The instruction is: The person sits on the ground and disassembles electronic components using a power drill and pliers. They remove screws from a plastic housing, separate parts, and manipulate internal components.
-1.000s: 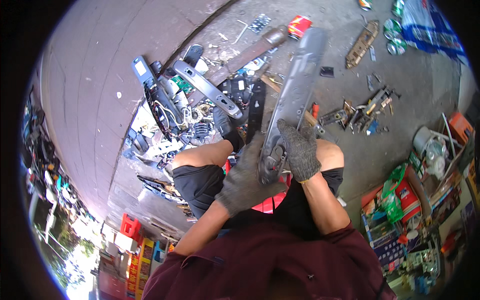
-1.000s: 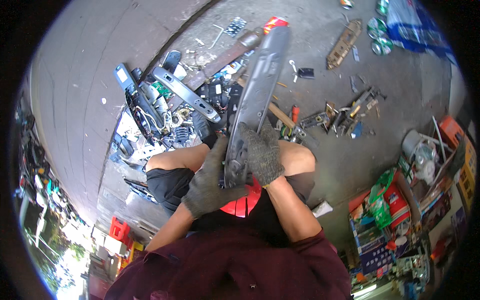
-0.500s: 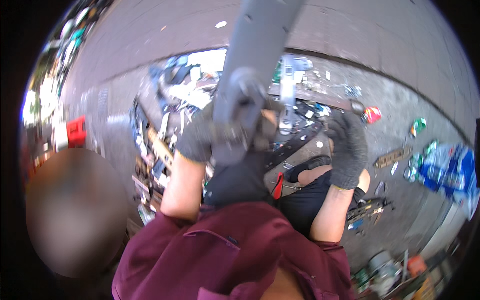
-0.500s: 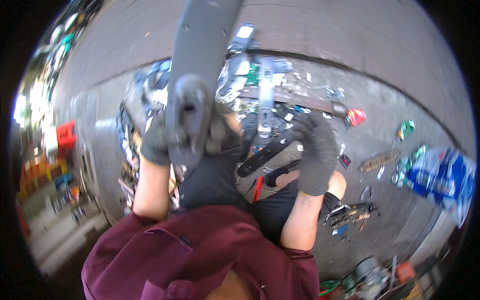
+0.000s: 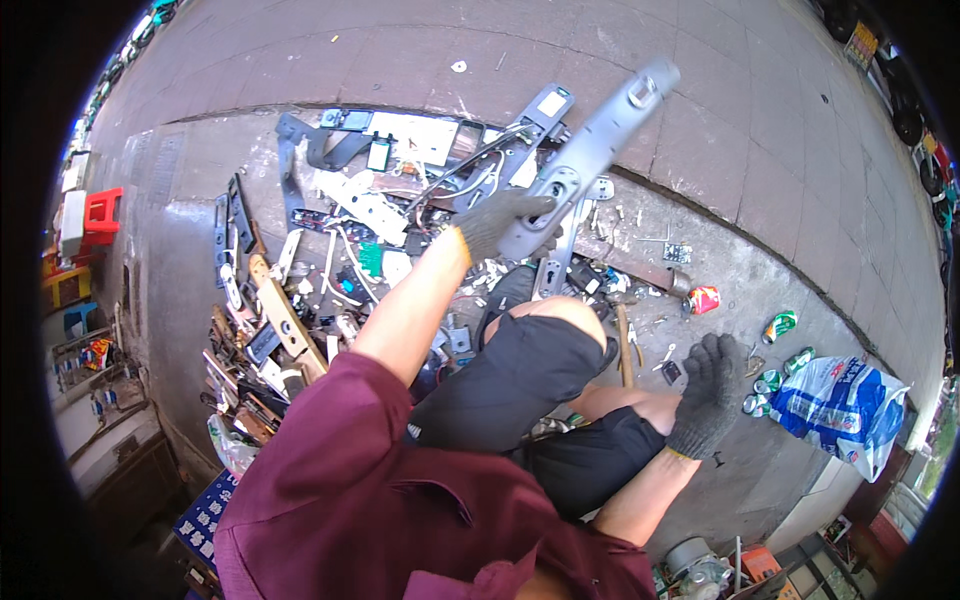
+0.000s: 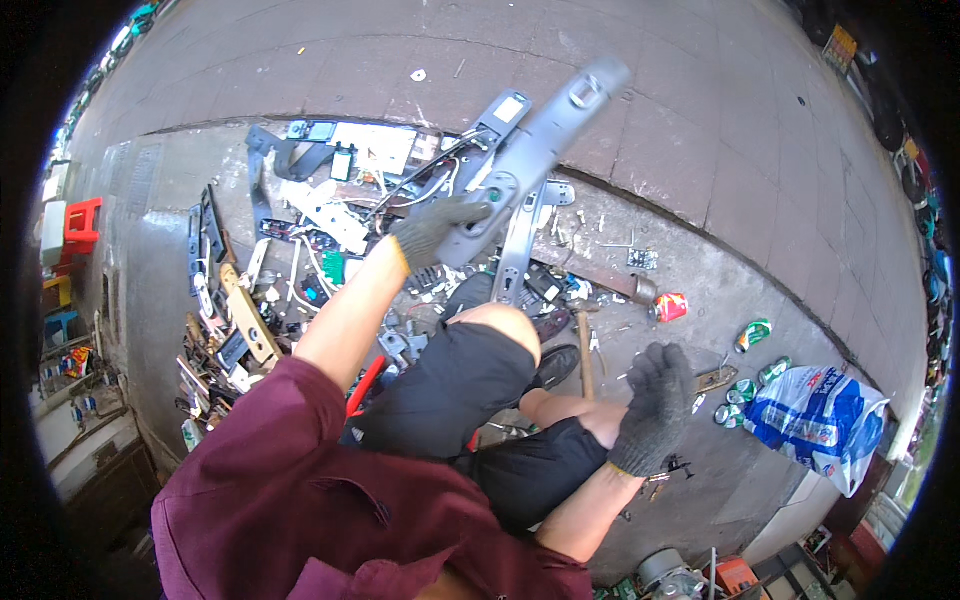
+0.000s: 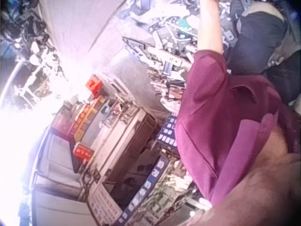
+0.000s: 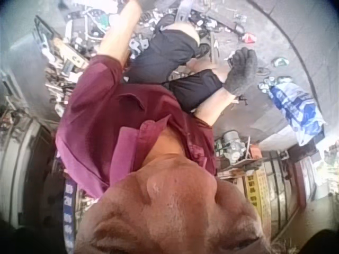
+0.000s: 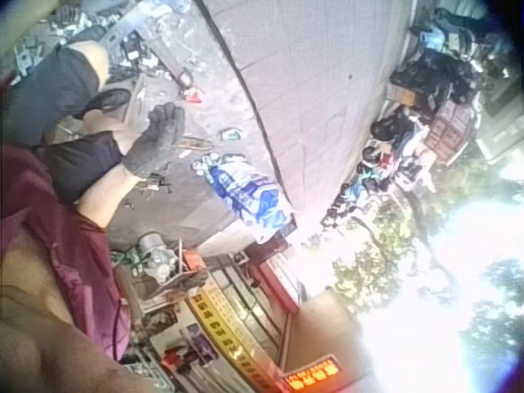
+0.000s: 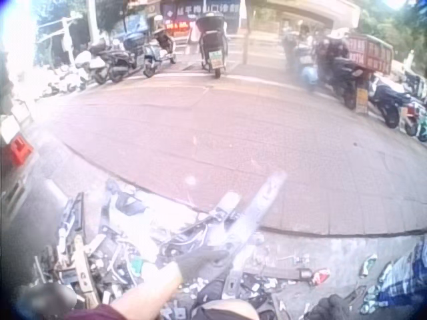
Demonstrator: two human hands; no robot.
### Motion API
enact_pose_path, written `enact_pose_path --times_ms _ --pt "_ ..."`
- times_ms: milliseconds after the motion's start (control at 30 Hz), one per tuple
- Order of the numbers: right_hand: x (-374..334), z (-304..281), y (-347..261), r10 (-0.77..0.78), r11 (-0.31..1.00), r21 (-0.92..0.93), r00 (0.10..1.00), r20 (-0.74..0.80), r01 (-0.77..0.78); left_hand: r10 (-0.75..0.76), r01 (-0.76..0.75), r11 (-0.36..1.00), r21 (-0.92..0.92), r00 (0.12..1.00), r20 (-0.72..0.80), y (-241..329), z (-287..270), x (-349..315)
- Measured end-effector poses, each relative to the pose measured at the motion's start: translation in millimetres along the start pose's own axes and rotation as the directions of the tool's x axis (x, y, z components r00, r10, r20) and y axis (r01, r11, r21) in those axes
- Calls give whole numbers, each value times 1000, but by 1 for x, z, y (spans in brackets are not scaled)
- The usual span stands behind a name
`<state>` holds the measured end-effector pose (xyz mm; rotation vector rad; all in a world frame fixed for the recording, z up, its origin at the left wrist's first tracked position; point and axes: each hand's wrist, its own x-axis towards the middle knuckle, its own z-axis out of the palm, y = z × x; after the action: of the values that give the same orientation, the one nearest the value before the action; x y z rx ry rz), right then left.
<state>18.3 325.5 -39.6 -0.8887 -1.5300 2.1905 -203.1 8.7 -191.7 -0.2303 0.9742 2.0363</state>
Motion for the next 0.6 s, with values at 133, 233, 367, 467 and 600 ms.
enact_pose_path --times_ms 133,233,367,467,600 --pt "9 14 5 48 997 60 996 75 -53 -225 318 915 246 912 -344 -40 1 101" --pt "16 14 6 68 995 -72 997 49 -64 -211 240 970 33 904 -372 -54 8 123" --pt "22 11 5 73 995 -70 993 90 -67 13 -25 998 -51 974 -226 -49 3 102" --pt "26 7 5 100 991 -103 990 97 -89 -129 286 919 272 869 -478 -37 -9 98" --pt "34 2 12 105 994 0 976 192 -107 74 179 844 505 894 -442 -36 -26 73"
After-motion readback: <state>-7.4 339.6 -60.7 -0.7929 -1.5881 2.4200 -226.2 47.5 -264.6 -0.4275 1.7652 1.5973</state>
